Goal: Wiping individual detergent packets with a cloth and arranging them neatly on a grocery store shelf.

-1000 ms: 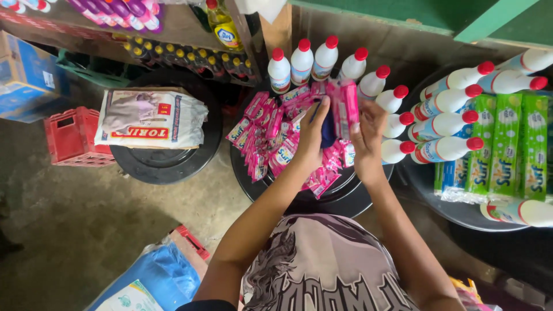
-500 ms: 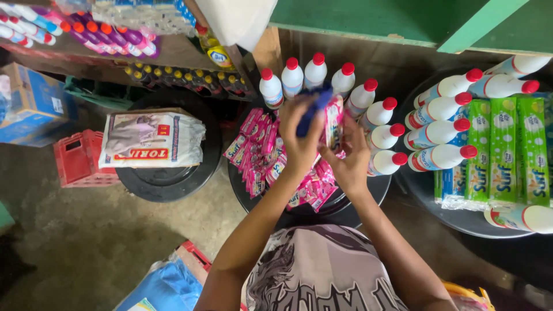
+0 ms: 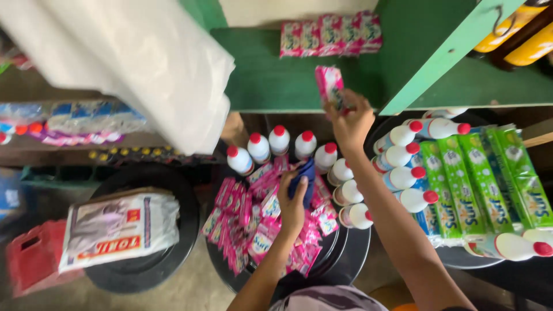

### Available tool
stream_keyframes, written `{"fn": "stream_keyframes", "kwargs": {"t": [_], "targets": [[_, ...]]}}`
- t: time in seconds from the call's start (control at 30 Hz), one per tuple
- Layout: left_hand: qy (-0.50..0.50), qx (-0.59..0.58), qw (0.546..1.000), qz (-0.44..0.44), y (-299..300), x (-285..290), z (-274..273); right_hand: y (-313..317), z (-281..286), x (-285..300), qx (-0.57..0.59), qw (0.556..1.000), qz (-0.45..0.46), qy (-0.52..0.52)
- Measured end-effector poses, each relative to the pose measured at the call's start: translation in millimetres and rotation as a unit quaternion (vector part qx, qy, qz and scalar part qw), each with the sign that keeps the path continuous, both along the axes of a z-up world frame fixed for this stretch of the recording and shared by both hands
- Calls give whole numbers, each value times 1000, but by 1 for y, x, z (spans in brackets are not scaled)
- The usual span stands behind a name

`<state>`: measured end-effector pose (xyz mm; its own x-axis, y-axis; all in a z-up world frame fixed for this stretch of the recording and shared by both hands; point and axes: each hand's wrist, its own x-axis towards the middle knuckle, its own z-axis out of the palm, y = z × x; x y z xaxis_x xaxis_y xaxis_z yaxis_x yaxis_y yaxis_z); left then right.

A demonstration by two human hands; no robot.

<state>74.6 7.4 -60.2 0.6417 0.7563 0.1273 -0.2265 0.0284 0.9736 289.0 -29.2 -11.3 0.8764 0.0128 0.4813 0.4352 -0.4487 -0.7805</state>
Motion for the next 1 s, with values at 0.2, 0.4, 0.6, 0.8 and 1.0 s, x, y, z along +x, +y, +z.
{"fn": "stream_keyframes", "kwargs": {"t": [0.2,0.4,0.6,0.8,1.0], "targets": [[46,-95,992,75,35,21,7,32,-12,139,-3,987,-157,-27],[21,-161,987,-3,57,24,-21,117,9,104,-21,969,-27,-244],[71,-133,989,-2,77,14,-14,162,-34,167,-236,930,-120,-253],[60,-164,984,16,88,26,-13,128,-23,172,-341,890,20,-302],[34,-16,997,65,105,88,35,94,-53,212,-312,888,101,-322]]}}
